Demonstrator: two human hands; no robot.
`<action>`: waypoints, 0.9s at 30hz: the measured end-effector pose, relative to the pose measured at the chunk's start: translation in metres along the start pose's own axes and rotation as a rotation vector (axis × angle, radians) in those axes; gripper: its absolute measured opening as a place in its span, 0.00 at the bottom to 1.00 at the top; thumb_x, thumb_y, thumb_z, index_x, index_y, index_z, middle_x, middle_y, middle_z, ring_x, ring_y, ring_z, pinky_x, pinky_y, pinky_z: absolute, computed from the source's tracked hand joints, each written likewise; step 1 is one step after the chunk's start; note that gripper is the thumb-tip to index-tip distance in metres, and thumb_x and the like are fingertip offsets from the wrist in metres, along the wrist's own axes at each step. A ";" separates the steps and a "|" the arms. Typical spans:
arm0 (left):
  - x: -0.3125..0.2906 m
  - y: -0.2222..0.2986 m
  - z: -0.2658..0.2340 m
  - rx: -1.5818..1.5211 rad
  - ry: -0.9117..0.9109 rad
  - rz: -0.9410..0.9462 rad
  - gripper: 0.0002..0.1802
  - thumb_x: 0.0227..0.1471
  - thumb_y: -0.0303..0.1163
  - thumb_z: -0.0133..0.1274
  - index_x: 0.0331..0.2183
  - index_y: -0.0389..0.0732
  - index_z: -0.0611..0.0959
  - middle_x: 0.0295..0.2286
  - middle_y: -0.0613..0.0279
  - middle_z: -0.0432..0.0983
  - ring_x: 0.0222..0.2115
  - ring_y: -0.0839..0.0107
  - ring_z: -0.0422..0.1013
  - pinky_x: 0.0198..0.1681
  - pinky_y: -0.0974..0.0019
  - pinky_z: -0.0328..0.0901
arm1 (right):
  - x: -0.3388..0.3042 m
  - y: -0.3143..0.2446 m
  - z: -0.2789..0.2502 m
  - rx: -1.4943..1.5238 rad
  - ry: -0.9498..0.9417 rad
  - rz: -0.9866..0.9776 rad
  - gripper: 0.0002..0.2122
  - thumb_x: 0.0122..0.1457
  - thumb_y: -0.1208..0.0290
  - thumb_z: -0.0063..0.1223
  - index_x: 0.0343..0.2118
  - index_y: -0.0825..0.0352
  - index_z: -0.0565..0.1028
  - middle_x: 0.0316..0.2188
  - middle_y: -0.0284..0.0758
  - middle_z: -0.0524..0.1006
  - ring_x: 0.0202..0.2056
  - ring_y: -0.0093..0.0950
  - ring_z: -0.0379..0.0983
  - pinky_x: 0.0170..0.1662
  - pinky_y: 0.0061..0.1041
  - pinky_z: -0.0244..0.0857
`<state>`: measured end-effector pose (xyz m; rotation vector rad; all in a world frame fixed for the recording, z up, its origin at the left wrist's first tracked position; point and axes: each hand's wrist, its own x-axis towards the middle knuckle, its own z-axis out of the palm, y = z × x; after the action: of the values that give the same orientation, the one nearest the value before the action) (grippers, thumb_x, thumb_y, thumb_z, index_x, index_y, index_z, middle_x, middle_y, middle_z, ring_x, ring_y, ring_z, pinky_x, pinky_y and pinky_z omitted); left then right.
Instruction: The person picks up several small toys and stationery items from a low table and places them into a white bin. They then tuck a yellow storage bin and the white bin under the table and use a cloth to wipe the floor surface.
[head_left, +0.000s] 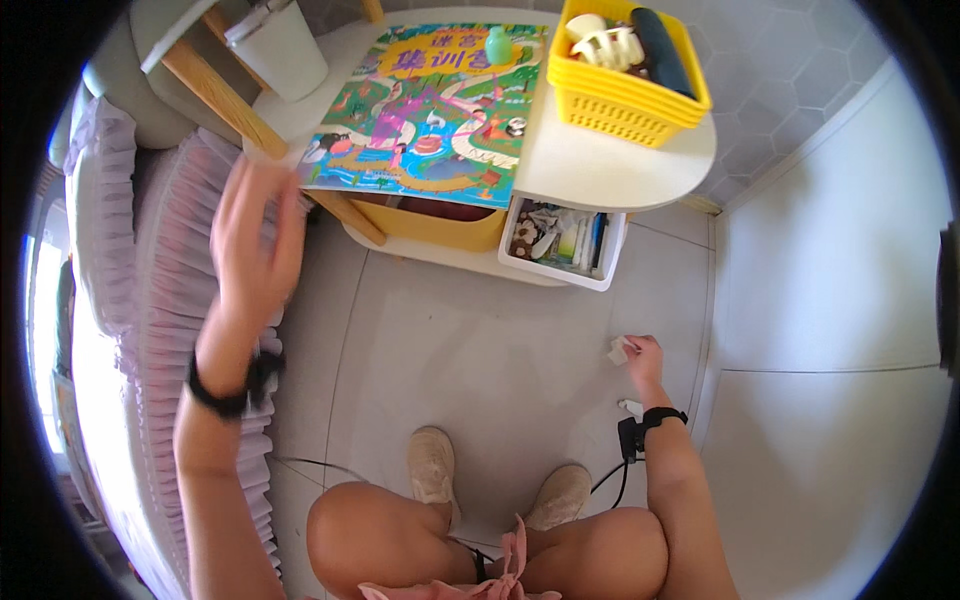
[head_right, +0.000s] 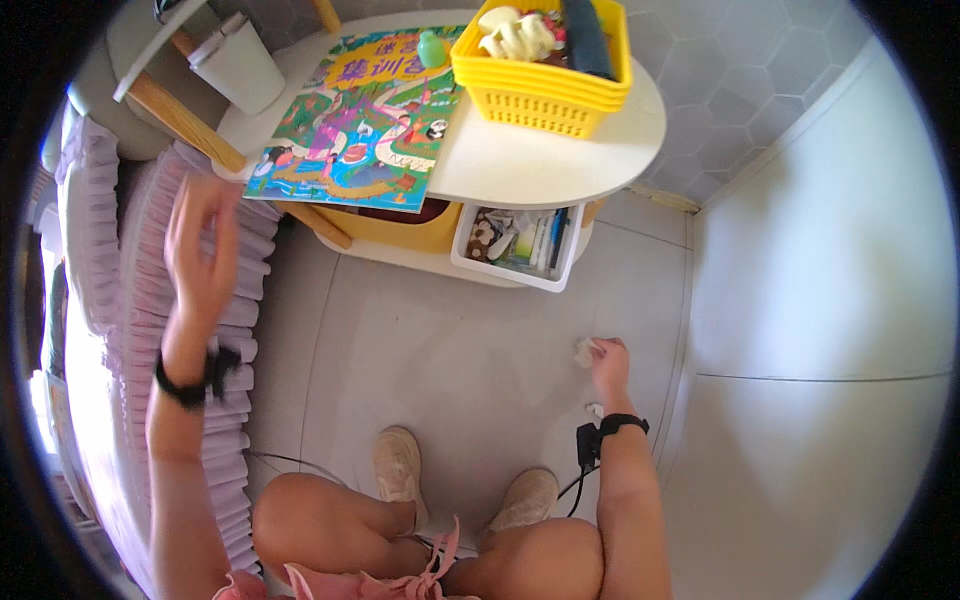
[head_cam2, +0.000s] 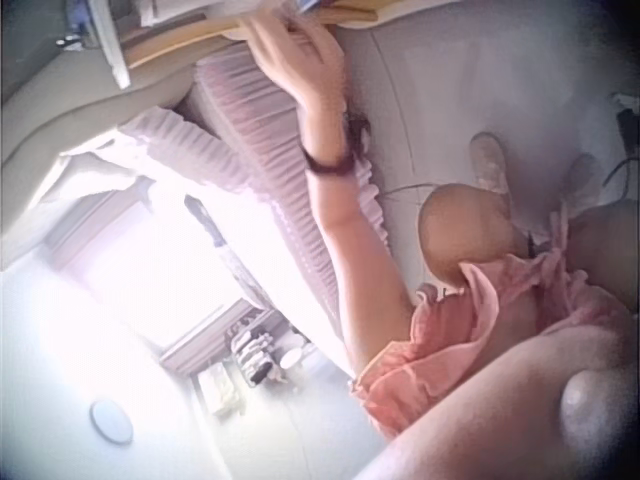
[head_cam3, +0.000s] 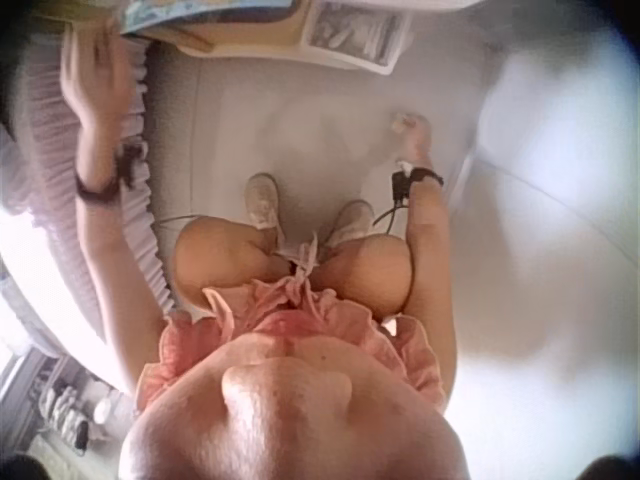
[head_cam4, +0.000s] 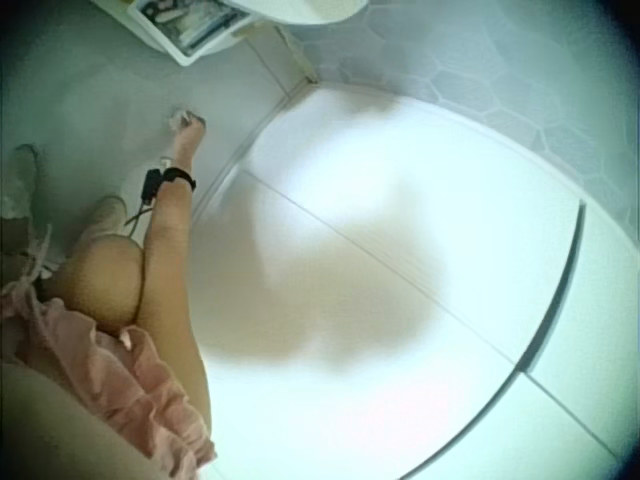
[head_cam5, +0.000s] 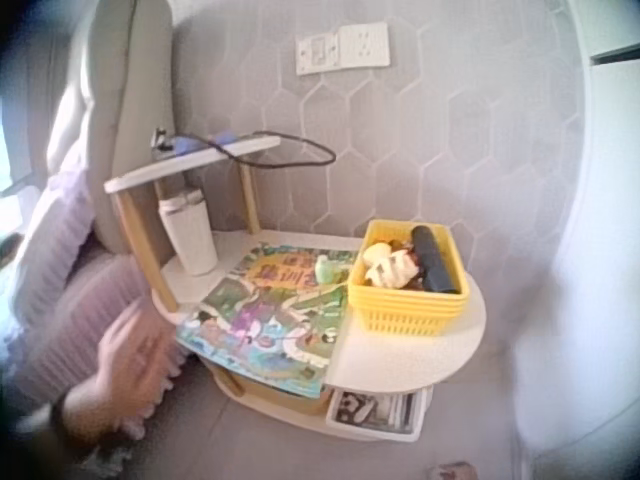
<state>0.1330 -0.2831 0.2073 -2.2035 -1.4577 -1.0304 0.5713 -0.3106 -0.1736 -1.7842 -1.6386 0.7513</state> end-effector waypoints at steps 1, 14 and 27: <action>-0.039 -0.004 -0.005 -0.081 0.000 0.064 0.06 0.39 0.12 0.44 0.23 0.32 0.71 0.21 0.54 0.67 0.22 0.61 0.65 0.27 0.68 0.62 | 0.000 0.006 -0.001 -0.076 0.078 0.079 0.09 0.45 0.73 0.55 0.31 0.68 0.77 0.27 0.44 0.73 0.27 0.41 0.71 0.32 0.31 0.65; -0.271 -0.053 0.063 -0.412 -0.754 -0.794 0.16 0.41 0.19 0.48 0.37 0.39 0.72 0.37 0.53 0.66 0.37 0.56 0.65 0.42 0.59 0.61 | 0.068 -0.173 0.208 -0.098 -0.397 -0.720 0.08 0.48 0.74 0.47 0.32 0.66 0.74 0.33 0.40 0.73 0.38 0.41 0.67 0.43 0.34 0.62; -0.132 -0.088 -0.012 0.156 -0.443 0.061 0.14 0.42 0.16 0.47 0.36 0.36 0.75 0.41 0.55 0.69 0.38 0.65 0.67 0.39 0.67 0.61 | 0.050 -0.227 0.233 -0.438 -0.687 -0.904 0.06 0.49 0.75 0.44 0.28 0.64 0.74 0.30 0.37 0.71 0.37 0.36 0.67 0.39 0.32 0.65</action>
<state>0.0207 -0.3402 0.1112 -2.4407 -1.5660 -0.4034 0.2513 -0.2347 -0.1582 -0.8001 -2.9194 0.6033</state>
